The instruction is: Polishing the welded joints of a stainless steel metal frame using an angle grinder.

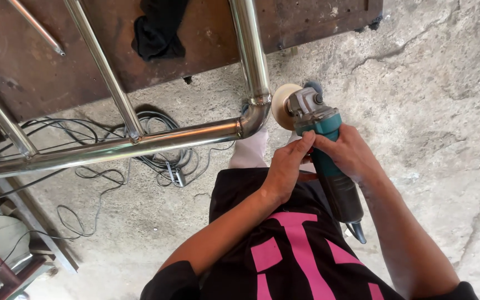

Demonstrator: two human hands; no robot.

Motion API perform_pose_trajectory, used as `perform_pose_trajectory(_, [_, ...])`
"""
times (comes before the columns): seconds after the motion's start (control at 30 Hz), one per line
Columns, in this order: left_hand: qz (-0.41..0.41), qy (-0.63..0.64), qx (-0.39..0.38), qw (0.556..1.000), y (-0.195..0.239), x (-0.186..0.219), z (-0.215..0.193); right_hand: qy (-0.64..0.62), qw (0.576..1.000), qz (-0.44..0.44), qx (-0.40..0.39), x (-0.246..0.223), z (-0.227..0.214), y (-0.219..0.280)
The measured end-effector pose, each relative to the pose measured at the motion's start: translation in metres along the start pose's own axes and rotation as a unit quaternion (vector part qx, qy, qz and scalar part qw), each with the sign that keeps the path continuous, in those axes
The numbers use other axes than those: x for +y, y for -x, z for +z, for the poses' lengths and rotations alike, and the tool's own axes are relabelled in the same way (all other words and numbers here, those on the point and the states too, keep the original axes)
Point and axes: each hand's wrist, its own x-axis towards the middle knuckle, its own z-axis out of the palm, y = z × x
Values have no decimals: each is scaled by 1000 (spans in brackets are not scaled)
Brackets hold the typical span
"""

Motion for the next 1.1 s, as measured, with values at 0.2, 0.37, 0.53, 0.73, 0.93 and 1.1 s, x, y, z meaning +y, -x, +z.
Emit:
perform_pose_trajectory(0.2, [-12, 40, 0, 999, 15, 18, 8, 41, 999, 4, 8, -12, 0, 9])
perform_pose_trajectory(0.37, [-4, 43, -11, 999, 39, 38, 8, 69, 998, 8, 11, -24, 5, 26])
perform_pose_trajectory(0.53, [9, 57, -29, 998, 50, 35, 2, 93, 995, 26, 11, -26, 7, 32])
perform_pose_trajectory(0.73, [31, 68, -37, 997, 63, 50, -4, 116, 992, 36, 18, -42, 17, 43])
perform_pose_trajectory(0.93, [35, 71, -51, 996, 71, 57, -12, 127, 990, 43, 35, -48, 24, 52])
perform_pose_trajectory(1.1, [42, 71, -60, 995, 69, 50, -16, 147, 986, 61, 46, -52, 28, 55])
